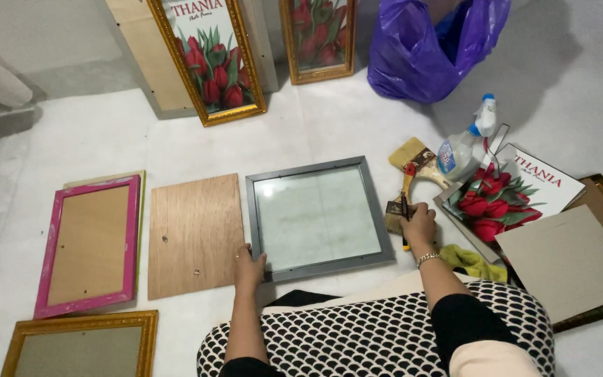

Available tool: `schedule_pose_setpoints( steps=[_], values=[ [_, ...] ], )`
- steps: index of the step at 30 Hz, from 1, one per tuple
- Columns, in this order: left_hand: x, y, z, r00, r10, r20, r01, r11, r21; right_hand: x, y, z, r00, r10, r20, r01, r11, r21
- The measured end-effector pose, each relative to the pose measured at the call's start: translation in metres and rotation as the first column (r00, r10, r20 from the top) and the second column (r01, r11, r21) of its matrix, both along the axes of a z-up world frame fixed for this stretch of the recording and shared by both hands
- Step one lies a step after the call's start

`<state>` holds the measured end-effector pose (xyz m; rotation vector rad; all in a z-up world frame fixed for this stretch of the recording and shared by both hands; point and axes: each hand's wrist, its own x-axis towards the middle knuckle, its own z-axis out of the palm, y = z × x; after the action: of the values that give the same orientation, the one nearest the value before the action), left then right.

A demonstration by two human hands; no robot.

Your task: Cleaning a glass pane with a brush and spray cleaner and then assembling it into a picture frame.

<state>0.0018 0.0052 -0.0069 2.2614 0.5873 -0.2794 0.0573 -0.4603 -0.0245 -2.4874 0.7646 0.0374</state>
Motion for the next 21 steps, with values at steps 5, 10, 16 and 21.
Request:
schedule_pose_setpoints(
  steps=[5, 10, 16, 21],
  values=[
    [0.0, 0.002, -0.006, 0.999, -0.034, -0.014, 0.034, 0.999, 0.02, -0.001, -0.011, 0.015, 0.999, -0.021, 0.033, 0.019, 0.999, 0.034],
    [-0.002, 0.002, -0.005, 1.0, -0.01, 0.019, 0.01, 0.999, -0.037, 0.004, -0.056, 0.006, 0.985, -0.108, 0.132, 0.104, 0.994, 0.03],
    [0.0, 0.003, -0.012, 1.0, -0.006, -0.017, 0.006, 1.0, -0.025, 0.007, -0.02, 0.043, 0.992, -0.06, 0.112, 0.079, 0.982, -0.173],
    [-0.001, 0.007, -0.012, 1.0, -0.021, 0.001, 0.021, 0.999, -0.036, 0.004, 0.019, 0.034, 0.972, 0.218, 0.086, -0.211, 0.974, -0.082]
  ],
)
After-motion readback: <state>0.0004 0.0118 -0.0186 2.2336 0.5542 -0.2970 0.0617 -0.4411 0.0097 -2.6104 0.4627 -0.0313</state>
